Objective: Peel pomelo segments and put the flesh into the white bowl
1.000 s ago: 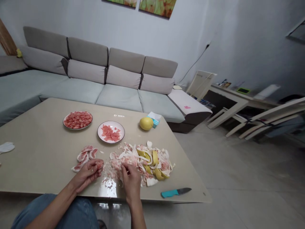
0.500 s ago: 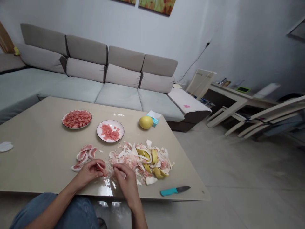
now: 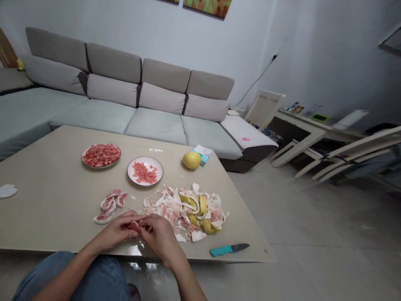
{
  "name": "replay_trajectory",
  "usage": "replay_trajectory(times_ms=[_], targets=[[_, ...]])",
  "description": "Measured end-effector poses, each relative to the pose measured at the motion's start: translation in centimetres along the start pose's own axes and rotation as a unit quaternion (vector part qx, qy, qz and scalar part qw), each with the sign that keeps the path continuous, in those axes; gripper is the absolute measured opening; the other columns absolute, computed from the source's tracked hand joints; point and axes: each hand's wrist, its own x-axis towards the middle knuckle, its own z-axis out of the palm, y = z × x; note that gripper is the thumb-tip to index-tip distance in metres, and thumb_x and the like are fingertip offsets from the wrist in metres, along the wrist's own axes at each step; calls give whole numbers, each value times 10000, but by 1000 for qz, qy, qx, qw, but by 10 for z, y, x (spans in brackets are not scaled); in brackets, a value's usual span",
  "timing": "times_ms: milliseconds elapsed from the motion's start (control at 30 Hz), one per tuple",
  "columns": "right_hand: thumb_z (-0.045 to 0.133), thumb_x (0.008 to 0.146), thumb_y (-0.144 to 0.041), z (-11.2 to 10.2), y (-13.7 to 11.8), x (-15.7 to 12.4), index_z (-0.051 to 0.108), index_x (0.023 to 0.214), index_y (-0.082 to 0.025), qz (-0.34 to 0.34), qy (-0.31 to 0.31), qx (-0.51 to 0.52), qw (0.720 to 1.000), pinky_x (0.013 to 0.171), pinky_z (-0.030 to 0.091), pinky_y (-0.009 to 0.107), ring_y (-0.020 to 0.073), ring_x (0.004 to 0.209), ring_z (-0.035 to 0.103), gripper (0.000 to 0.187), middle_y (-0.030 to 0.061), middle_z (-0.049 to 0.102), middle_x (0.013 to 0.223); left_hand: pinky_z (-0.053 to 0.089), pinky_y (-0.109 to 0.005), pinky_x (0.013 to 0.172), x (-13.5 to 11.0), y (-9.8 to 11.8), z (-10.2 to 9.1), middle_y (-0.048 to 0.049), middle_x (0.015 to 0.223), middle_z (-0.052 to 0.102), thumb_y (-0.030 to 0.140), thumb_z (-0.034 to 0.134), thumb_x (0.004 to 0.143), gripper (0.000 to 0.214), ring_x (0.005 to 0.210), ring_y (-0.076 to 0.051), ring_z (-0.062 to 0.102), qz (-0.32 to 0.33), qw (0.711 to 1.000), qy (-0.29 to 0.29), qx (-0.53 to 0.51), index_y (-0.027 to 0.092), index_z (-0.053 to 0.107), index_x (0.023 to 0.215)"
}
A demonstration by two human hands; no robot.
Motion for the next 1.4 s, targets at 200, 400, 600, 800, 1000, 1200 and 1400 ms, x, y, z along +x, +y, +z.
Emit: replay_trajectory(times_ms=[200, 400, 600, 800, 1000, 1200, 1400], targets=[[570, 827, -145, -9, 2, 3, 748, 770, -203, 21, -38, 32, 999, 627, 462, 219, 150, 691, 646, 195, 12, 714, 740, 473, -311, 743, 0, -3, 6, -23, 875, 636, 102, 745, 611, 534, 778, -174, 611, -69, 987, 25, -145, 197, 649, 1127], [583, 789, -180, -5, 0, 5, 738, 692, -200, 2, -7, -4, 1000, 533, 419, 215, 142, 574, 603, 184, 11, 692, 646, 464, -260, 670, 2, 0, 6, -4, 717, 661, 77, 742, 596, 230, 698, -158, 619, -76, 988, 51, -125, 150, 663, 798], [585, 747, -198, 3, 11, 10, 696, 663, -156, 68, -23, 128, 989, 504, 368, 194, 107, 522, 524, 145, -13, 625, 564, 461, -256, 679, 1, 4, 3, -16, 718, 679, 81, 740, 629, 186, 693, -161, 630, -49, 990, 31, -129, 147, 675, 791], [600, 738, -250, 12, 23, 13, 671, 676, -139, 149, -20, 258, 954, 479, 337, 183, 84, 472, 465, 145, -34, 580, 525, 463, -282, 751, 1, -2, 1, -31, 824, 657, 221, 768, 684, 274, 789, -173, 612, -20, 989, 6, -147, 162, 642, 920], [589, 795, -246, 24, 13, 8, 673, 707, -156, 65, 76, 119, 988, 545, 378, 203, 118, 576, 532, 151, -2, 635, 638, 461, -273, 741, 2, -10, 3, -46, 949, 623, 354, 778, 687, 459, 844, -178, 601, -33, 982, 26, -186, 193, 565, 1061], [578, 797, -223, 29, 15, 6, 656, 694, -169, 40, 95, 57, 993, 549, 376, 208, 118, 580, 522, 140, -7, 614, 635, 441, -241, 616, 0, -6, 4, 4, 733, 593, 394, 717, 750, 366, 637, -126, 560, -70, 978, 34, -193, 170, 575, 1001], [554, 801, -270, 33, 25, 9, 584, 678, -169, 111, 72, 227, 965, 516, 374, 207, 109, 519, 485, 162, -30, 561, 571, 471, -269, 647, 1, -5, 6, 3, 710, 606, 416, 710, 750, 352, 661, -144, 592, -61, 973, 18, -221, 172, 584, 969]])
